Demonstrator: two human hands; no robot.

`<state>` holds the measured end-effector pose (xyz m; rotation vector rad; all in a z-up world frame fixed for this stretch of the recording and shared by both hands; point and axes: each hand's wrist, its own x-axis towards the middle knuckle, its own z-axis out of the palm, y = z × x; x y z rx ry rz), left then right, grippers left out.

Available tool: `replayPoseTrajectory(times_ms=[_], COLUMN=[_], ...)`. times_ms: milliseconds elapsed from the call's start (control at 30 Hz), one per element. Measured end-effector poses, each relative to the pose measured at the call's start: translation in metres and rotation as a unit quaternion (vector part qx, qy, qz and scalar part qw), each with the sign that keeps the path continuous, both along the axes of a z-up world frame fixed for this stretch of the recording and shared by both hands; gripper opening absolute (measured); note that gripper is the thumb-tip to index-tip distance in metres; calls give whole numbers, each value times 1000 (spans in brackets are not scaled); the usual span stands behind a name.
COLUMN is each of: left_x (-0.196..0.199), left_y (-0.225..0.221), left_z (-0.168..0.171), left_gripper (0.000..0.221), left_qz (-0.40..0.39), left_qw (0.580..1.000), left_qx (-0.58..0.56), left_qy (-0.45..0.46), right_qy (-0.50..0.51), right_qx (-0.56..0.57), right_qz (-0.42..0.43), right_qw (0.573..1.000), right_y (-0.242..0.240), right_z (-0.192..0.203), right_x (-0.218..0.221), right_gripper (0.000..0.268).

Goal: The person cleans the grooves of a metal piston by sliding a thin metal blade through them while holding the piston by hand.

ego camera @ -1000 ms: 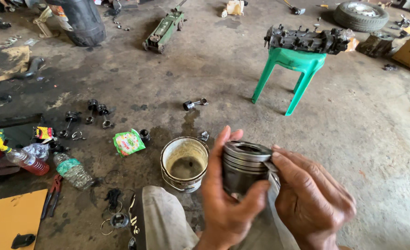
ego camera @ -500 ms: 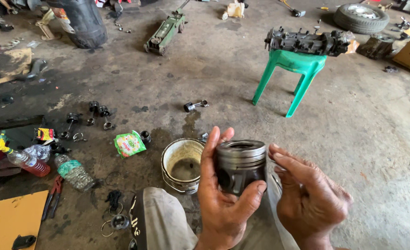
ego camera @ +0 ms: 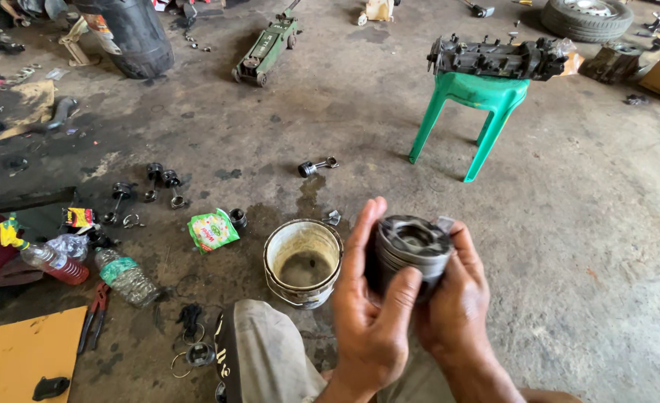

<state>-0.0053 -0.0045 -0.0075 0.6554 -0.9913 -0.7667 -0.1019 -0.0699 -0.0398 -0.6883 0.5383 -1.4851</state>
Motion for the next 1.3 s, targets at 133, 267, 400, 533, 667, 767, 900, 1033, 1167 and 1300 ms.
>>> replayPoseTrajectory(times_ms=[133,267,400,533,667,767,900,1033,1167,1300], left_x=[3,10,11,14,17,12,5,0,5,6], left_y=[-7,-19,-19,-16,-16,-13,-10,-10,-13,-14], left_z=[-3,-3,1,4,7,6,5,6,7,9], left_gripper=[82,84,89,93,88,83,80,81,77,77], left_qz=[-8,-168,-142,-112,-38,26,50,31,23,26], left_qw=[998,984,986,989,992,992,993,997,997,995], left_qx=[31,27,73,94,75,53,45,61,77,95], left_qy=[-45,60,40,-28,-94,-112,-100,-19,7,17], right_qy=[9,-3,-11,-24,-48,-4,69,148,202,286], right_qx=[17,93,112,128,137,73,-74,-112,-130,-210], right_qz=[38,64,104,151,152,109,13,-86,-131,-182], right_qw=[999,994,988,980,978,991,995,979,962,917], right_y=[-5,-8,-10,-17,-20,-18,-12,-8,3,11], right_z=[16,25,16,-3,-4,1,7,13,17,16], right_x=[-9,-6,-1,-1,4,9,4,-7,-14,-15], right_gripper=[24,35,33,34,35,27,13,7,12,13])
